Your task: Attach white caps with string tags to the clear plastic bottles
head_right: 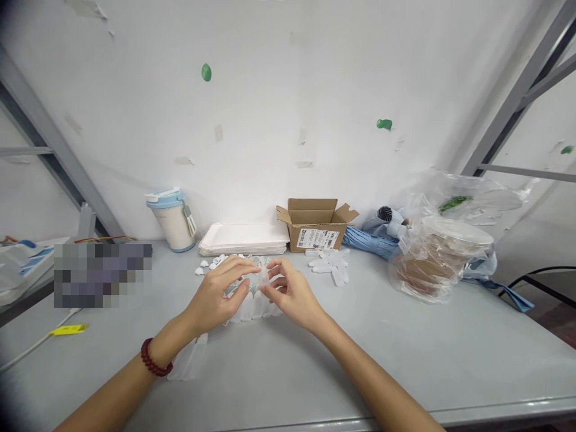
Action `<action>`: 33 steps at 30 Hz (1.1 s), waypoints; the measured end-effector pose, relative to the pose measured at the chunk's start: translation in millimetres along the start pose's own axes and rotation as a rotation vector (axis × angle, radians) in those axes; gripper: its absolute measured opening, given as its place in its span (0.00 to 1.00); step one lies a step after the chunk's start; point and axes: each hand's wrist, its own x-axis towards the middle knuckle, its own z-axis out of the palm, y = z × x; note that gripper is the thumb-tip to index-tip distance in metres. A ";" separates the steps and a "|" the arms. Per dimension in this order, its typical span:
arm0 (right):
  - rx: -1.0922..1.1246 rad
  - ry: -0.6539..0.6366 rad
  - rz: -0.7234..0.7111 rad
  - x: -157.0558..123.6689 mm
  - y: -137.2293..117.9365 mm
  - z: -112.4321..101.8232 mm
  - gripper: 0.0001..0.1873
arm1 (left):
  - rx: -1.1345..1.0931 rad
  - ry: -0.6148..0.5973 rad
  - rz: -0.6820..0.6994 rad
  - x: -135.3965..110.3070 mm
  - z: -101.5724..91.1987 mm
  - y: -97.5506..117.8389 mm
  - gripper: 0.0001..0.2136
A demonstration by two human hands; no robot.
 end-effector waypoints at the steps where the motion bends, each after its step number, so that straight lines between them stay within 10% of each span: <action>1: -0.003 0.002 -0.005 0.0 0.1 0.3 0.15 | -0.004 -0.004 0.000 -0.1 0.0 0.3 0.13; 15: -0.173 0.058 -0.134 -3.9 -2.2 7.9 0.13 | -0.206 -0.097 -0.455 9.9 -4.5 7.3 0.10; 25: -0.192 0.013 -0.176 -6.4 -7.6 7.7 0.16 | -0.399 -0.234 -0.362 10.5 -12.9 5.7 0.13; 33: -0.236 0.074 -0.062 -0.8 -0.1 5.8 0.16 | -0.028 -0.039 -0.204 2.7 -5.6 -1.3 0.15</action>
